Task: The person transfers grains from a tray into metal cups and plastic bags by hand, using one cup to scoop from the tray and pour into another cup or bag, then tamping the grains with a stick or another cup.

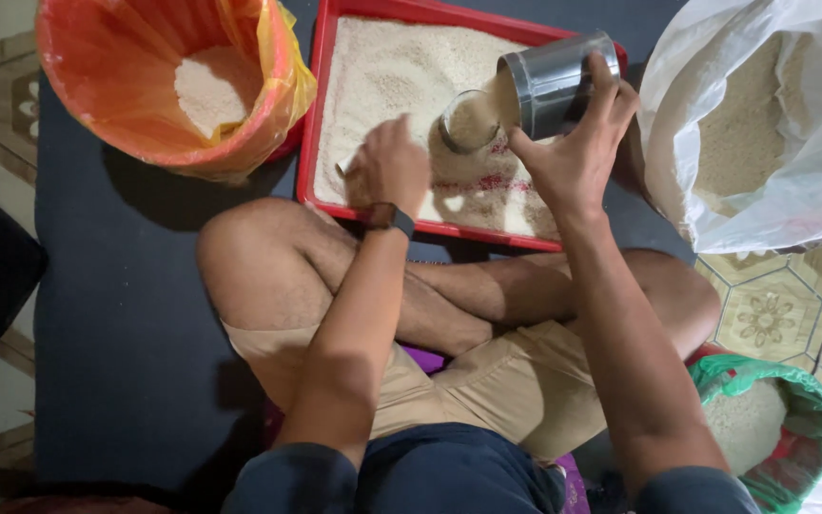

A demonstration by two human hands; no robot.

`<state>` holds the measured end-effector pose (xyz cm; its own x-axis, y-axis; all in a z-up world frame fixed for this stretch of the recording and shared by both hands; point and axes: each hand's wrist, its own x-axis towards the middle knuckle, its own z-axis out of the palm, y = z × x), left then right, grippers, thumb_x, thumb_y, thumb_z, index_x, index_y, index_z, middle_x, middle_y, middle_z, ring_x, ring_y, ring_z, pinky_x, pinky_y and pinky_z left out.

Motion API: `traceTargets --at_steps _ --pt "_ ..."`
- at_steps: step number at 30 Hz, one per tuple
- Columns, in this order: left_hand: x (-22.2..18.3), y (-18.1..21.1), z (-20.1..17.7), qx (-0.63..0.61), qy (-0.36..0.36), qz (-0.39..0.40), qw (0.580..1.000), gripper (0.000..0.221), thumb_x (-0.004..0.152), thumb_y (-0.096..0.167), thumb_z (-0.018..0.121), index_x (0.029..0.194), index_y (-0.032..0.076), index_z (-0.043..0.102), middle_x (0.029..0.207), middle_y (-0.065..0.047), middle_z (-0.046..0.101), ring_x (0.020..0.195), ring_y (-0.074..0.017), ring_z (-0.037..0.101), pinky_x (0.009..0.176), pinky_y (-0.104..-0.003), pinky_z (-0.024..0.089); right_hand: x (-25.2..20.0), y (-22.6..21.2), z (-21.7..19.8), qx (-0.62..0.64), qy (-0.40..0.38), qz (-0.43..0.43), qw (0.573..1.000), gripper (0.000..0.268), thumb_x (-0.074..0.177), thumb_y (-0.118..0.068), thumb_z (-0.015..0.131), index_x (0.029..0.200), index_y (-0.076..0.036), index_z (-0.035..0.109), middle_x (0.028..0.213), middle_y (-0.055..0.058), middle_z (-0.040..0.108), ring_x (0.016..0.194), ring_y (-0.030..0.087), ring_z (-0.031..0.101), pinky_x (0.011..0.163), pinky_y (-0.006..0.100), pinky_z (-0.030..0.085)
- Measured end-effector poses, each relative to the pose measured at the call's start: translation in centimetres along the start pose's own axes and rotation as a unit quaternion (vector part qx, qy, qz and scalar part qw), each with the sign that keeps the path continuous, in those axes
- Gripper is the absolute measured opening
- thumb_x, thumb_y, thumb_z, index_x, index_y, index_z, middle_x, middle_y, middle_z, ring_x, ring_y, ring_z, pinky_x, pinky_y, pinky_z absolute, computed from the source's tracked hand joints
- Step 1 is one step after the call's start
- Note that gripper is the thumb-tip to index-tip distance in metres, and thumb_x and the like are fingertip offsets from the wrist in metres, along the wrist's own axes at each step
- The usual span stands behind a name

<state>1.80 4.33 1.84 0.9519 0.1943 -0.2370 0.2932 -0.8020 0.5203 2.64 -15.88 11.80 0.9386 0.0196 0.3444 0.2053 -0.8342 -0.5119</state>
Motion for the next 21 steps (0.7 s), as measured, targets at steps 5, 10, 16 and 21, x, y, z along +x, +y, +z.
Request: traceTargets --at_steps 5,10,16,21 --pt "0.6 -2.3 0.6 -0.004 0.043 -0.122 0.992 0.036 0.091 0.013 0.049 0.123 0.016 0.065 0.129 -0.008 0.064 0.116 -0.0331 0.051 0.102 -0.051 0.033 0.4 0.1 0.0 -0.015 0.004 -0.035 0.999 0.111 0.074 -0.011 0.095 0.155 -0.027 0.021 0.135 0.017 0.033 0.125 0.039 0.05 0.102 0.051 0.057" --pt "0.0 -2.0 0.5 0.02 0.017 -0.156 0.987 0.029 0.101 0.015 0.045 0.11 0.014 0.071 0.125 -0.008 0.058 0.103 -0.0347 0.048 0.092 -0.055 0.039 0.6 -0.4 -0.4 -0.025 0.004 -0.027 0.999 0.11 0.07 -0.013 0.097 0.154 -0.025 0.026 0.139 0.02 0.033 0.126 0.043 0.051 0.102 0.053 0.056" --pt "0.3 -2.7 1.4 0.033 -0.034 -0.139 0.989 0.029 0.097 0.013 0.048 0.12 0.012 0.066 0.124 -0.012 0.061 0.111 -0.0344 0.053 0.098 -0.052 0.039 1.4 -1.6 -1.2 -0.035 0.003 -0.06 0.998 0.11 0.071 -0.01 0.098 0.155 -0.023 0.027 0.139 0.022 0.035 0.127 0.044 0.047 0.105 0.055 0.052" --pt "0.1 -2.7 2.5 0.038 -0.025 -0.151 0.987 0.024 0.095 0.023 0.055 0.109 0.01 0.069 0.119 -0.013 0.06 0.106 -0.0342 0.053 0.094 -0.053 0.038 1.5 -1.4 -1.0 -0.046 0.011 -0.099 0.994 0.112 0.072 -0.013 0.098 0.157 -0.023 0.026 0.138 0.022 0.036 0.125 0.042 0.046 0.102 0.057 0.052"
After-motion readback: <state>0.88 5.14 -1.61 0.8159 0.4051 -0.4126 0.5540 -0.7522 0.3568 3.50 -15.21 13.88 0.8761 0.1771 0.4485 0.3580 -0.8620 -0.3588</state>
